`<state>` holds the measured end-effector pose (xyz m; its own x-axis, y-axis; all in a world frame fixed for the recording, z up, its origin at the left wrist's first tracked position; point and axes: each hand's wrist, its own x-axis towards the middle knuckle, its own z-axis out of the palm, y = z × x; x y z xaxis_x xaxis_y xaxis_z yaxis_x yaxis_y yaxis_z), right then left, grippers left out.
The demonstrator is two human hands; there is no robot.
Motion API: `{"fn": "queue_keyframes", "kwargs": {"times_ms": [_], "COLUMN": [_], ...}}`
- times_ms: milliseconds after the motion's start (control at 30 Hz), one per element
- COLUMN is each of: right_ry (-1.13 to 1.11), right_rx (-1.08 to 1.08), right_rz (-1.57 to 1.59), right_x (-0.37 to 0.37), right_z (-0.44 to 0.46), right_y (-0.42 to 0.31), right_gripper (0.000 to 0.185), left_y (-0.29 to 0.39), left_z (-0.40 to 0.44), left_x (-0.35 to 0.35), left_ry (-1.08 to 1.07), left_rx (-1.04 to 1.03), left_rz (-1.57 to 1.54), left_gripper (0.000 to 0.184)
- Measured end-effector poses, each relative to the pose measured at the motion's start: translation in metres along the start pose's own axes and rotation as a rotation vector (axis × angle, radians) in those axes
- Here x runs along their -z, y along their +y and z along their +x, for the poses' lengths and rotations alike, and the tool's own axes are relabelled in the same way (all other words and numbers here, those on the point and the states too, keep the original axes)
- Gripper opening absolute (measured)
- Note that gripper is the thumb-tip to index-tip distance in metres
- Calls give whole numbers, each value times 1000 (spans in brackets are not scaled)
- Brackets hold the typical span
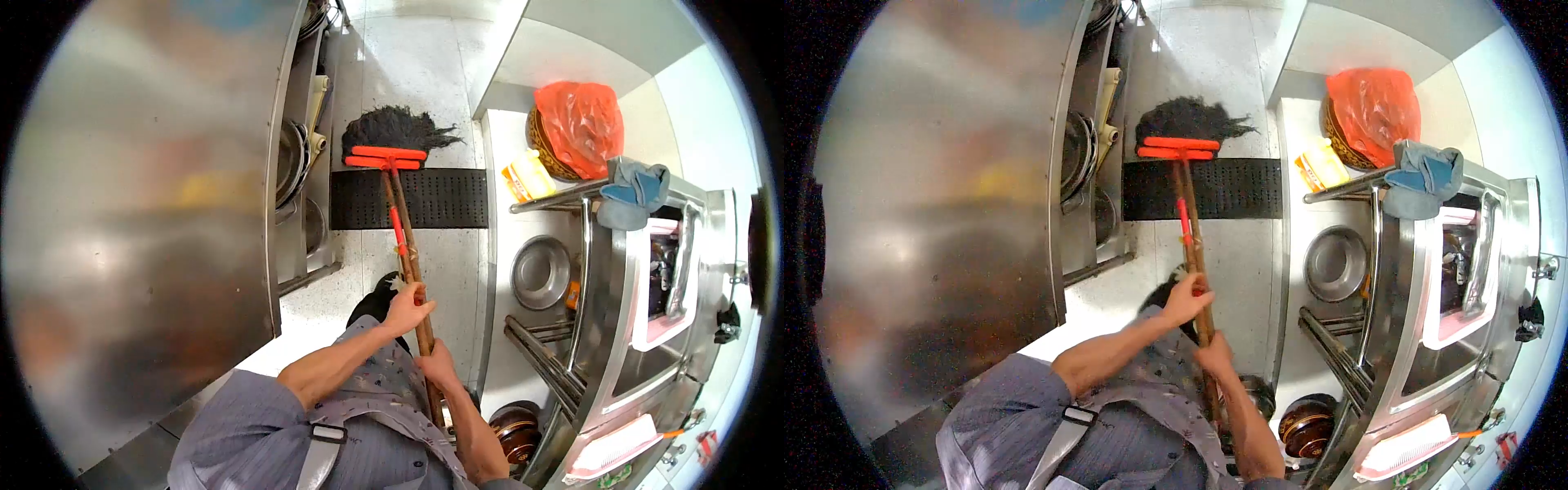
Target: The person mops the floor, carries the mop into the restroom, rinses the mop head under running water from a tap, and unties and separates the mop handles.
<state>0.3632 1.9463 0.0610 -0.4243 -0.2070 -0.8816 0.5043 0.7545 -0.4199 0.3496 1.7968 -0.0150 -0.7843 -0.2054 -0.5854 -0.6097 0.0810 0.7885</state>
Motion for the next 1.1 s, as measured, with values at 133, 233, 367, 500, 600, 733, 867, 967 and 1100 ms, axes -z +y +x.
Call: {"fn": "queue_keyframes", "kwargs": {"times_ms": [133,233,367,500,600,733,867,967,1100], "right_ry": [65,151,43,99,157,57,-24,5,42], "right_rx": [-45,-19,63,122,157,52,28,-27,-59], "right_rz": [-201,-246,-45,36,182,336,393,404,287], "right_x": [-22,-33,-10,-6,-23,-30,-65,-70,-63], "right_z": [28,65,119,159,194,170,206,211,250], "right_y": [1,-9,-58,-106,-133,-202,-224,-275,-327], "right_gripper": [53,49,31,35,38,32,32,31,34], "left_y": [-13,-27,18,53,57,47,111,137,143], "left_z": [15,50,74,77,71,39,8,6,-8], "left_x": [-6,2,24,51,78,117,153,178,208], "left_ry": [81,81,140,131,252,204,166,125,106], "left_rx": [22,93,70,81,97,361,449,461,369], "left_rz": [100,54,-130,-356,-238,-559,-817,-851,-489], "left_gripper": [58,59,59,59,60,62,58,53,57]}}
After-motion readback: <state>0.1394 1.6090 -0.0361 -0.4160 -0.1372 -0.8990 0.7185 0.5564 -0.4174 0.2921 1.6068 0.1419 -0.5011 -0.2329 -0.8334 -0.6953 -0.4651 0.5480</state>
